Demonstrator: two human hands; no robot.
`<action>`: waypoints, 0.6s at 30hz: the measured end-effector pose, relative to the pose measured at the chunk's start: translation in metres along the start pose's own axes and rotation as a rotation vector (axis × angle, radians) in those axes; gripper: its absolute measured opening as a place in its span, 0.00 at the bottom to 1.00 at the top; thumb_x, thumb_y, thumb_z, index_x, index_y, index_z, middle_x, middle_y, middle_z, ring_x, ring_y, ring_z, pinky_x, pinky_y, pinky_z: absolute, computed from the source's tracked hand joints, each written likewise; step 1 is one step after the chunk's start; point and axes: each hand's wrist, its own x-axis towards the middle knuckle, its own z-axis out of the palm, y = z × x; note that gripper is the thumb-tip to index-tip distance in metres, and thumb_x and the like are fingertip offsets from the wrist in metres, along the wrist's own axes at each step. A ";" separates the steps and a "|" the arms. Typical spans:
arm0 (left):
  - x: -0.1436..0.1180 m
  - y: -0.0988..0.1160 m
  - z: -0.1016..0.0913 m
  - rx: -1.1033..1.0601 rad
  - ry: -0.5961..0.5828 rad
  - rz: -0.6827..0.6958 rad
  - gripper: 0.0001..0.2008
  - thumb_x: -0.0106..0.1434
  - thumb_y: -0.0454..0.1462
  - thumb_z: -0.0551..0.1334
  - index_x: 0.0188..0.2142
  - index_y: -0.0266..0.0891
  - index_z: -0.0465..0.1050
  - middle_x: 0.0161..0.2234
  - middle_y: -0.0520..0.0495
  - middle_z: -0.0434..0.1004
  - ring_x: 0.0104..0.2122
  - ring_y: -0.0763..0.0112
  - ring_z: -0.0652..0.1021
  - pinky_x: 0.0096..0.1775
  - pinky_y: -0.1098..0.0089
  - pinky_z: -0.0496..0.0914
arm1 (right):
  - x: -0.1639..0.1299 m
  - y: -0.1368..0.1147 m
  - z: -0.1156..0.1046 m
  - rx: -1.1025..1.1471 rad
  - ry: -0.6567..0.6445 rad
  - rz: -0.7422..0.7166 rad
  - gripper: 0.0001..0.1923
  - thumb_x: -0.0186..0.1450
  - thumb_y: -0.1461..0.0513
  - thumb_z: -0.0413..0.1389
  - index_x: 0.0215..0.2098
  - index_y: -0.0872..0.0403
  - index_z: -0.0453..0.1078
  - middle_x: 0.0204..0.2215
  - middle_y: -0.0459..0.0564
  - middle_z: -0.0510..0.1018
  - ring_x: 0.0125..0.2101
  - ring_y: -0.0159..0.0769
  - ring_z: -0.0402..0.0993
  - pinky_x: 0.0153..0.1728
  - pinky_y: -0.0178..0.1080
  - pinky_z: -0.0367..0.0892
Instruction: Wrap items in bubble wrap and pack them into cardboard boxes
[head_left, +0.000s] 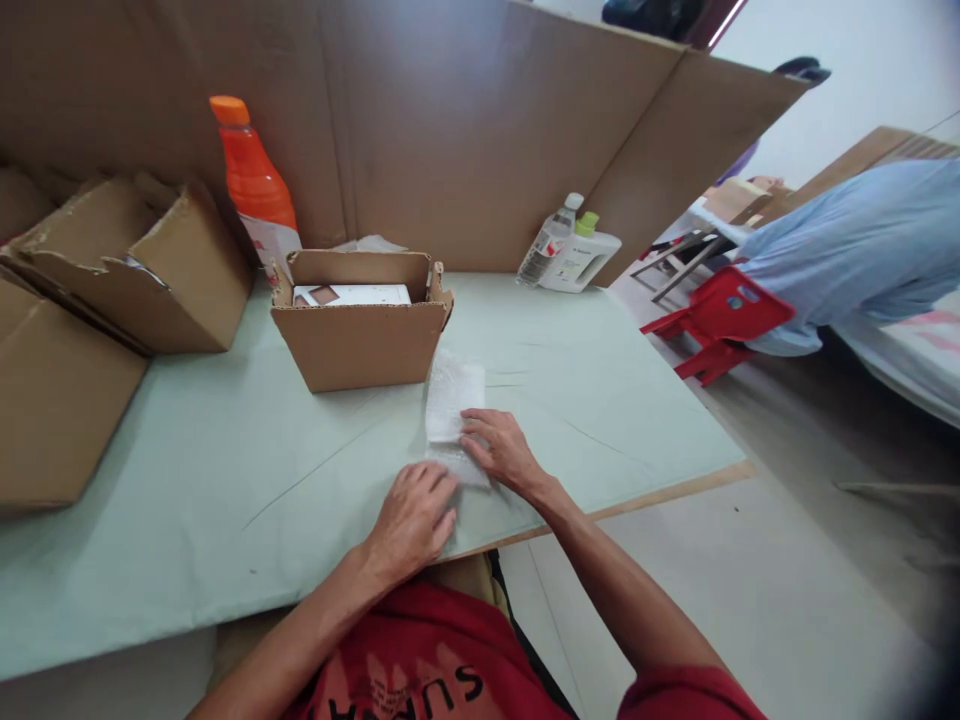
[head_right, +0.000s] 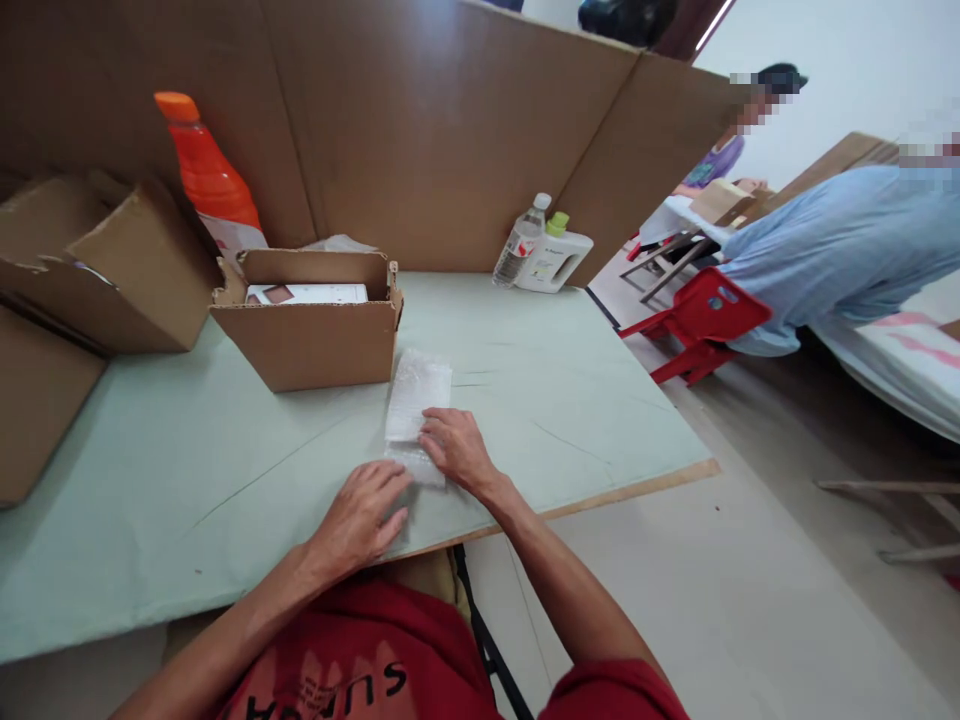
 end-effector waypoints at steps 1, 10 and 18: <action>0.001 0.000 0.004 0.013 -0.061 0.003 0.14 0.61 0.31 0.61 0.47 0.37 0.75 0.52 0.38 0.77 0.54 0.52 0.74 0.55 0.51 0.70 | -0.002 0.001 -0.001 0.010 0.047 0.014 0.04 0.66 0.64 0.59 0.38 0.53 0.78 0.49 0.58 0.82 0.50 0.49 0.78 0.50 0.53 0.70; -0.012 -0.011 0.012 -0.118 -0.056 -0.064 0.14 0.63 0.32 0.60 0.48 0.40 0.75 0.50 0.40 0.76 0.52 0.54 0.72 0.55 0.52 0.67 | -0.017 0.018 -0.037 0.190 0.015 0.069 0.12 0.71 0.53 0.54 0.45 0.48 0.77 0.51 0.53 0.82 0.53 0.45 0.77 0.56 0.49 0.69; -0.020 -0.008 0.021 -0.099 0.050 -0.054 0.14 0.62 0.31 0.59 0.46 0.40 0.77 0.49 0.39 0.78 0.55 0.54 0.72 0.58 0.51 0.67 | 0.037 0.060 0.007 0.006 0.017 0.282 0.10 0.61 0.57 0.63 0.39 0.51 0.76 0.55 0.58 0.78 0.56 0.53 0.73 0.57 0.57 0.65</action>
